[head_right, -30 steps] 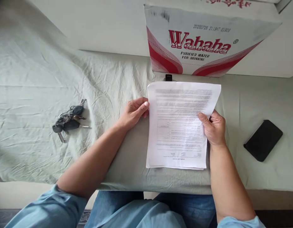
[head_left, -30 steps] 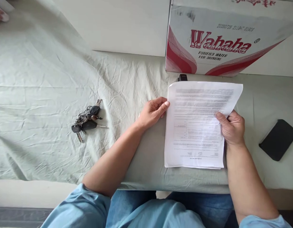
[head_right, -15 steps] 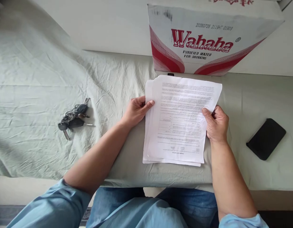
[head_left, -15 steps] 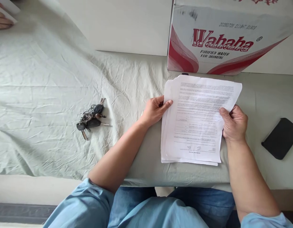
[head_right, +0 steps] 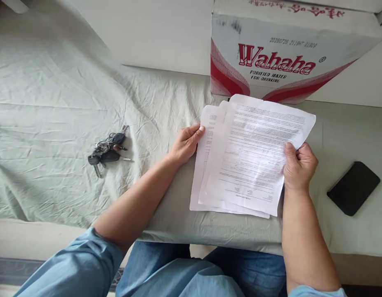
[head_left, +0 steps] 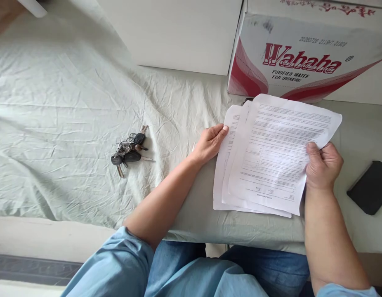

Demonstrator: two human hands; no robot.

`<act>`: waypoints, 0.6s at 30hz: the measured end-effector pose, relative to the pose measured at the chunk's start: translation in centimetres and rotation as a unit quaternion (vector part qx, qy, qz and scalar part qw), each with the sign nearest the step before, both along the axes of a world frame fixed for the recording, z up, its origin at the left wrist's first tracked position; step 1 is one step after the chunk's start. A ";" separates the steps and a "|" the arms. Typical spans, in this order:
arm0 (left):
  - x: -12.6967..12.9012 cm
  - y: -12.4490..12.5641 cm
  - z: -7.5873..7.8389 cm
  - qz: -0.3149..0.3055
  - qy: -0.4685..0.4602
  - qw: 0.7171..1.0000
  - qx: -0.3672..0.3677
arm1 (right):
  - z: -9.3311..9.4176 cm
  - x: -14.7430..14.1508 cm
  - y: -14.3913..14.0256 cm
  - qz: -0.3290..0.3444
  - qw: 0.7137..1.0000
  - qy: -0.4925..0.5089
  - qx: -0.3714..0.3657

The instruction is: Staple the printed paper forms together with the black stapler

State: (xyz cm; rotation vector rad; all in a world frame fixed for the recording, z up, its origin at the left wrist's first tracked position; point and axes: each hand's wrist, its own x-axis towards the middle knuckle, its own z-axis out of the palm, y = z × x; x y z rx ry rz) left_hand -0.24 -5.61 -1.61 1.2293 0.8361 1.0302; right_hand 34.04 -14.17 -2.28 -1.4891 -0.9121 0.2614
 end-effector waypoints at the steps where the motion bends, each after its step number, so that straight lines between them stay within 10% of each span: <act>1: -0.1 -0.1 0.3 -0.013 0.012 1.000 0.004 | 0.0 -0.2 0.0 0.012 1.000 0.012 -0.006; 18: -0.2 0.1 0.0 -0.026 0.061 0.997 0.044 | 0.3 -1.9 -0.7 0.052 0.996 0.027 -0.072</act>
